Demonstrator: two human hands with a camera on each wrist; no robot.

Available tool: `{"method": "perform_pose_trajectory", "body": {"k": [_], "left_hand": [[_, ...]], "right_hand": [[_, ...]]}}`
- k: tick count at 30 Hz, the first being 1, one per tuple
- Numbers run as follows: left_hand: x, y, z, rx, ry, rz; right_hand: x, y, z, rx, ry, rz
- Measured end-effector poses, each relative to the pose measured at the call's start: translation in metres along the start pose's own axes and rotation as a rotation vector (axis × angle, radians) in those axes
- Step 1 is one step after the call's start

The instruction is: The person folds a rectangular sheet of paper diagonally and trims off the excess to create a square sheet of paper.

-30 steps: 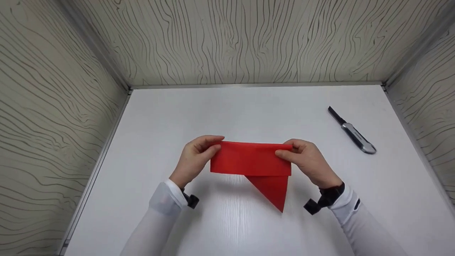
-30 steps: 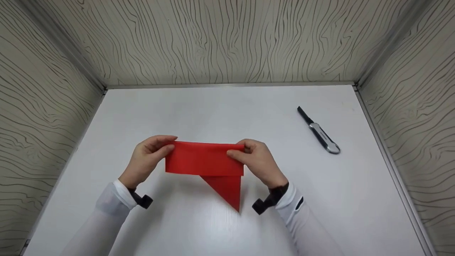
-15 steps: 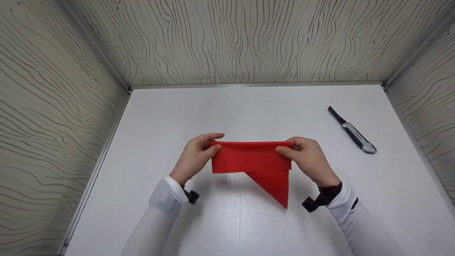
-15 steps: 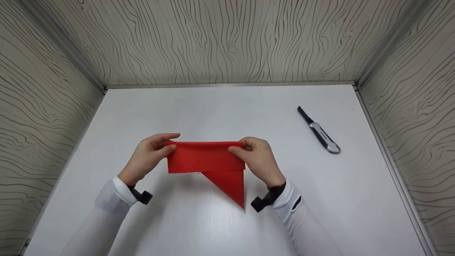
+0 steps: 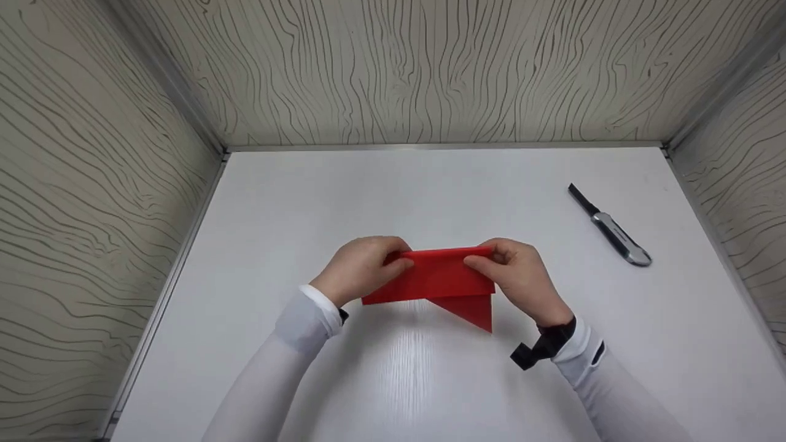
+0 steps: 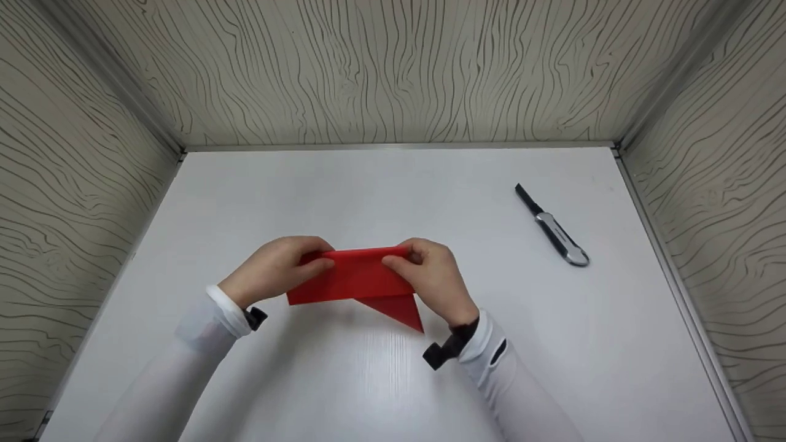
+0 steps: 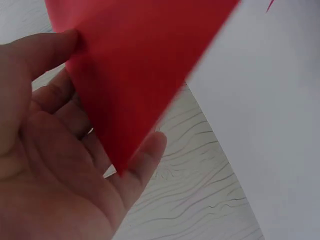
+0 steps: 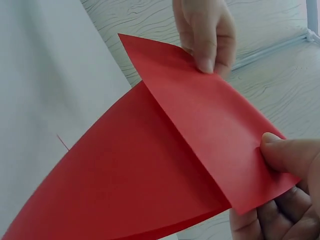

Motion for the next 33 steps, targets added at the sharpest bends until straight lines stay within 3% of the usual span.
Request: {"method": "perform_pose_trajectory", "body": {"k": [4, 9, 15, 22, 29, 33], "left_hand": [[-0.007, 0.005, -0.015, -0.023, -0.008, 0.029], [-0.011, 0.008, -0.024, -0.022, -0.107, 0.055], [-0.008, 0.008, -0.019, -0.018, -0.226, 0.076], [-0.005, 0.009, -0.01, -0.015, -0.301, 0.093], [-0.005, 0.008, -0.012, -0.019, -0.279, 0.102], [-0.007, 0.008, -0.013, -0.022, -0.265, 0.114]], "right_hand": [[-0.009, 0.0, 0.004, 0.014, 0.008, 0.013], [-0.015, 0.001, 0.008, 0.04, 0.015, 0.026], [-0.013, -0.002, 0.006, 0.012, -0.018, 0.124], [-0.011, -0.004, 0.001, -0.047, 0.003, 0.242], [-0.01, -0.004, 0.001, -0.042, -0.026, 0.212], [-0.006, 0.001, 0.008, 0.022, 0.022, 0.118]]}}
Point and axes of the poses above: each hand's wrist, its own y-axis towards the middle knuckle, its own x-axis out of the back of the hand, z = x × y, the point moved 3 cm from there along y, towards the middle knuckle, and after that the axes turned 5 degrees about x, right-handed, at the moved point
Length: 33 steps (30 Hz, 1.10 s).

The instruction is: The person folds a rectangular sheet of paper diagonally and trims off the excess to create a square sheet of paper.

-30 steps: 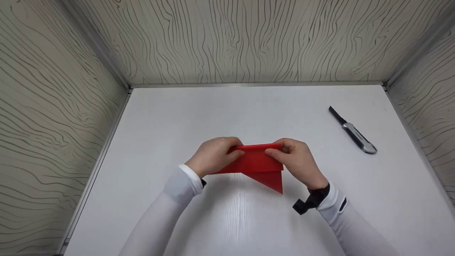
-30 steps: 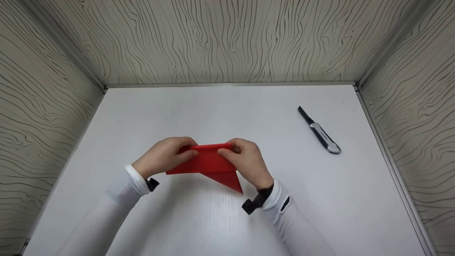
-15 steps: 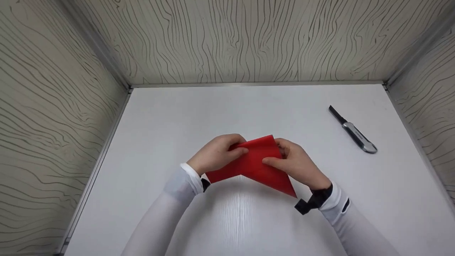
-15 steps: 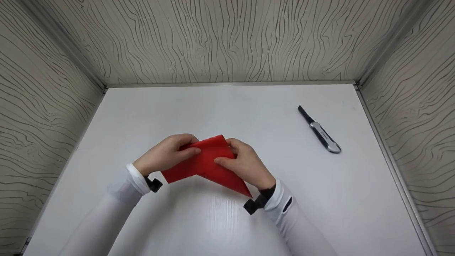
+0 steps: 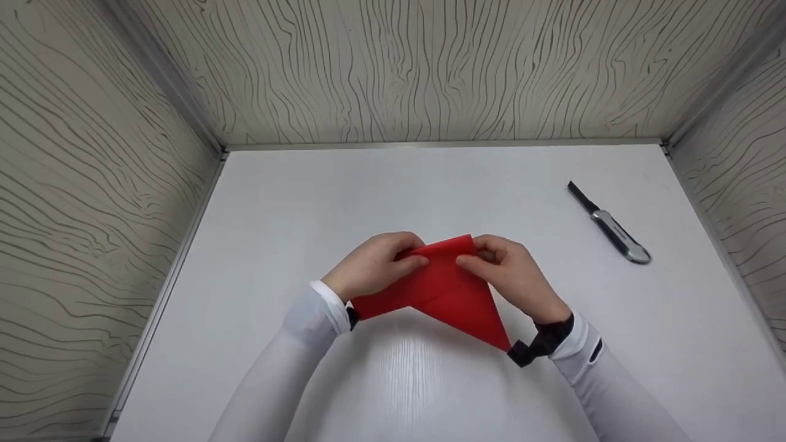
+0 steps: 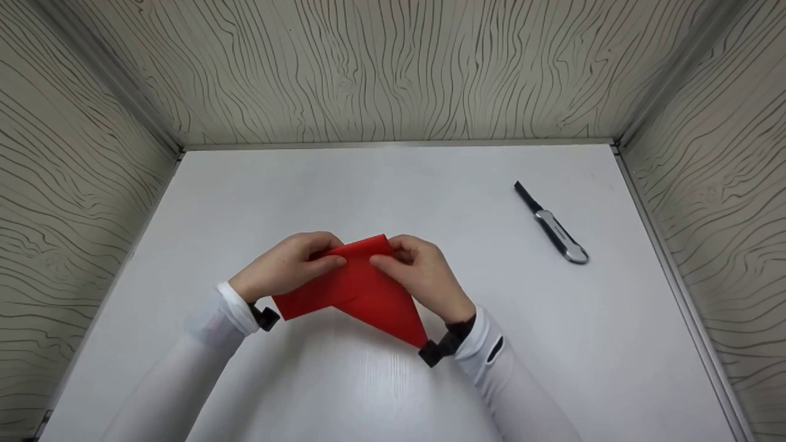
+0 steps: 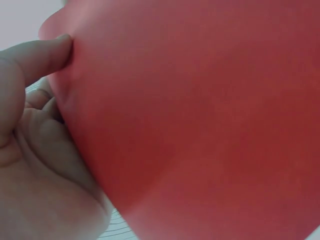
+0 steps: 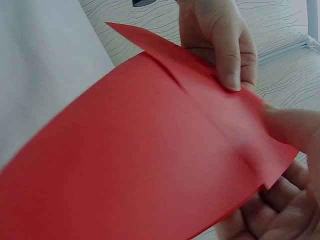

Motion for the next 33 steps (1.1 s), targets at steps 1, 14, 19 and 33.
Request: {"method": "perform_pose_trajectory", "body": {"k": [1, 14, 19, 33], "left_hand": [[-0.0003, -0.0001, -0.0004, -0.003, 0.001, 0.003], [-0.0031, 0.0003, -0.0008, -0.009, 0.001, 0.017], [-0.0043, 0.0007, -0.0012, -0.017, 0.001, 0.017], [-0.0072, 0.002, 0.0003, -0.012, 0.019, 0.009]], "right_hand": [[0.0009, 0.0013, 0.0021, 0.02, 0.012, -0.026], [0.0037, 0.0058, 0.0085, 0.063, 0.038, -0.072], [0.0044, 0.006, 0.0101, 0.081, 0.029, -0.089], [0.0049, 0.0051, 0.0073, 0.059, 0.003, -0.085]]}}
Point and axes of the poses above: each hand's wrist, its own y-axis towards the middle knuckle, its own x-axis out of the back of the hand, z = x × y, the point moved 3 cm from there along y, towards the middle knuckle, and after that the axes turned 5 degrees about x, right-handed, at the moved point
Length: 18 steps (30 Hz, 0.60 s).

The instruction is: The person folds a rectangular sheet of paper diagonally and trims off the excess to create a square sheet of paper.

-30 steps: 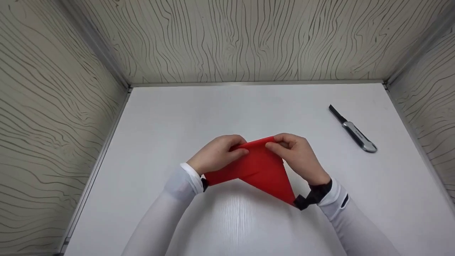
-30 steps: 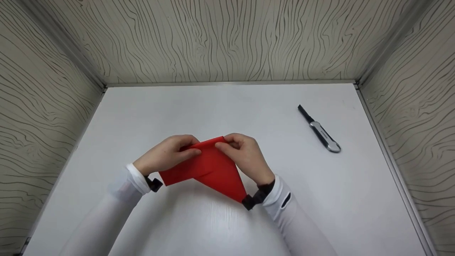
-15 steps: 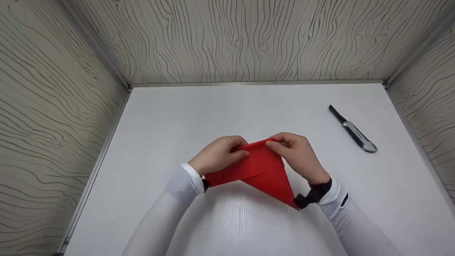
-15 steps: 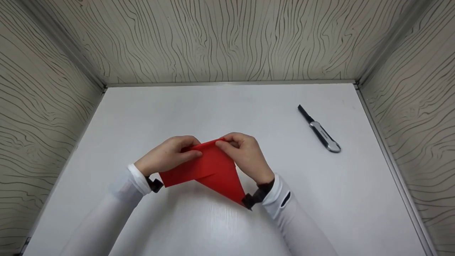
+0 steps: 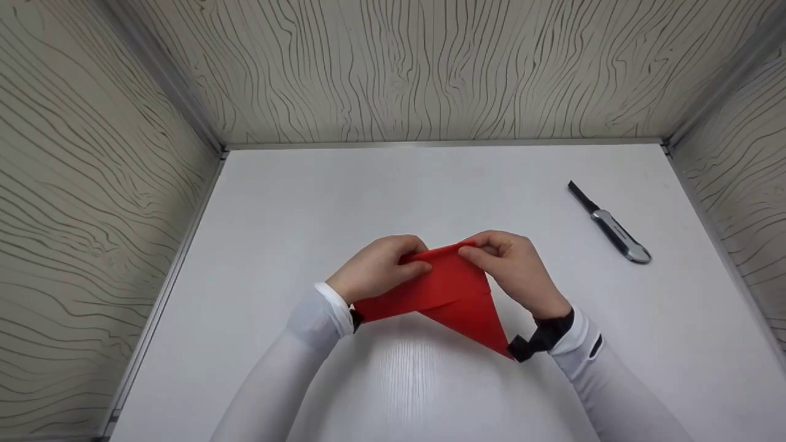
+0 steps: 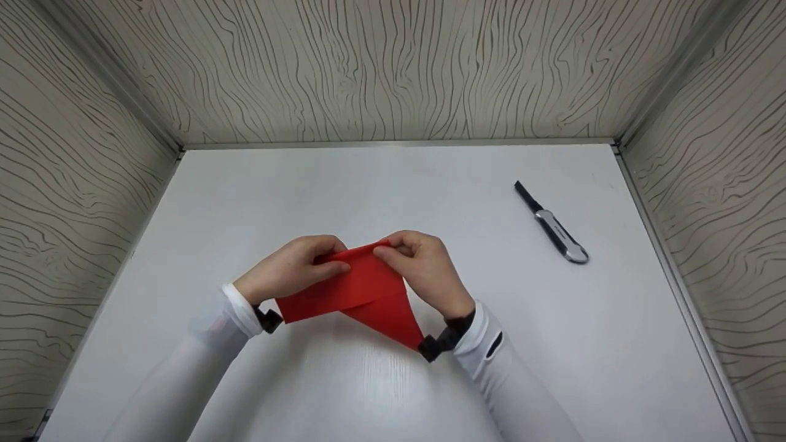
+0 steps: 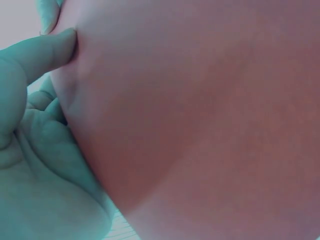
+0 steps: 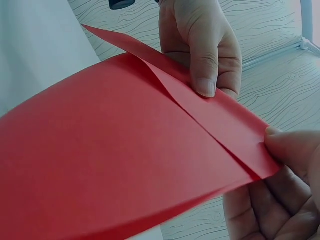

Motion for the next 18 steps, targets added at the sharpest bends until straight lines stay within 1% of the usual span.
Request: {"method": "perform_pose_trajectory", "body": {"k": [3, 6, 10, 14, 18], "left_hand": [[-0.0002, -0.0001, -0.001, -0.008, 0.007, -0.004], [-0.0003, -0.0003, -0.0026, -0.019, 0.013, -0.004], [-0.0008, -0.0002, -0.0043, -0.022, 0.022, -0.001], [-0.0005, 0.0, -0.0057, -0.02, 0.037, 0.0], [-0.0005, 0.0003, -0.0058, -0.018, 0.047, 0.001]], "right_hand": [[0.0009, 0.0001, 0.0008, -0.001, 0.002, 0.0], [0.0008, 0.0007, 0.0018, 0.022, -0.004, -0.007], [0.0006, 0.0003, 0.0029, 0.045, 0.001, -0.036], [0.0003, -0.0002, 0.0029, 0.044, 0.014, -0.065], [-0.0006, -0.0011, 0.003, 0.053, 0.018, -0.077]]}}
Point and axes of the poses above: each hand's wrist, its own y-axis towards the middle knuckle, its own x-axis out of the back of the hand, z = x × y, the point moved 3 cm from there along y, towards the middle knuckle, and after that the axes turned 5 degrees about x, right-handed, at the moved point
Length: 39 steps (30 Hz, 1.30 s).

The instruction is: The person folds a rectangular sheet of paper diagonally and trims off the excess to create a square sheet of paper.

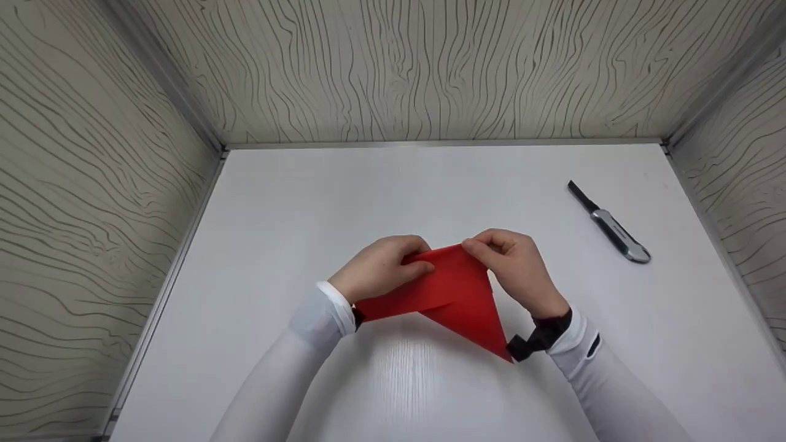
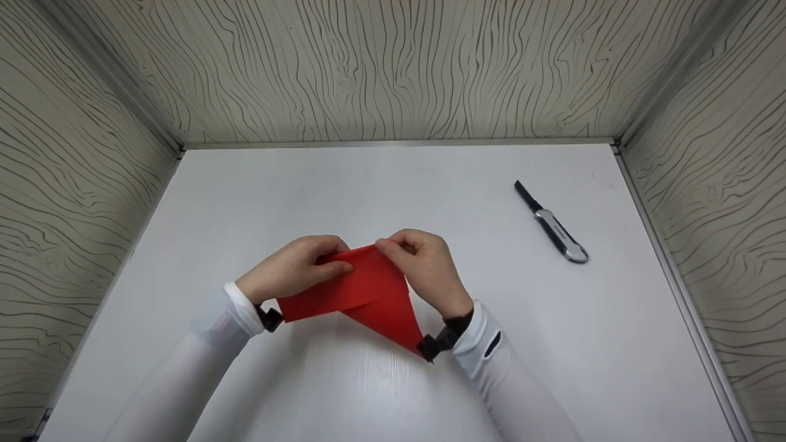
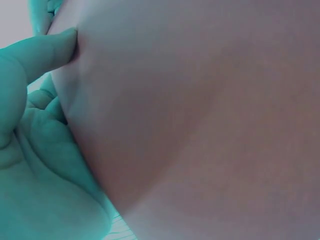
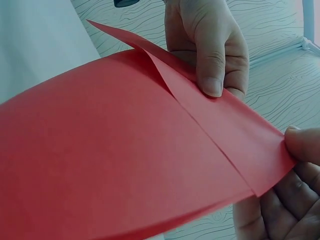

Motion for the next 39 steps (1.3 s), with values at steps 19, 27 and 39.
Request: {"method": "perform_pose_trajectory", "body": {"k": [19, 27, 39], "left_hand": [[-0.006, 0.018, -0.025, -0.066, 0.002, -0.149], [-0.002, 0.013, -0.034, -0.186, 0.154, -0.212], [-0.004, 0.014, -0.032, -0.161, 0.164, -0.157]], "right_hand": [[-0.012, -0.003, 0.001, 0.147, -0.047, -0.101], [-0.009, -0.003, 0.003, 0.147, 0.055, -0.101], [-0.009, -0.007, 0.006, 0.186, 0.024, -0.157]]}}
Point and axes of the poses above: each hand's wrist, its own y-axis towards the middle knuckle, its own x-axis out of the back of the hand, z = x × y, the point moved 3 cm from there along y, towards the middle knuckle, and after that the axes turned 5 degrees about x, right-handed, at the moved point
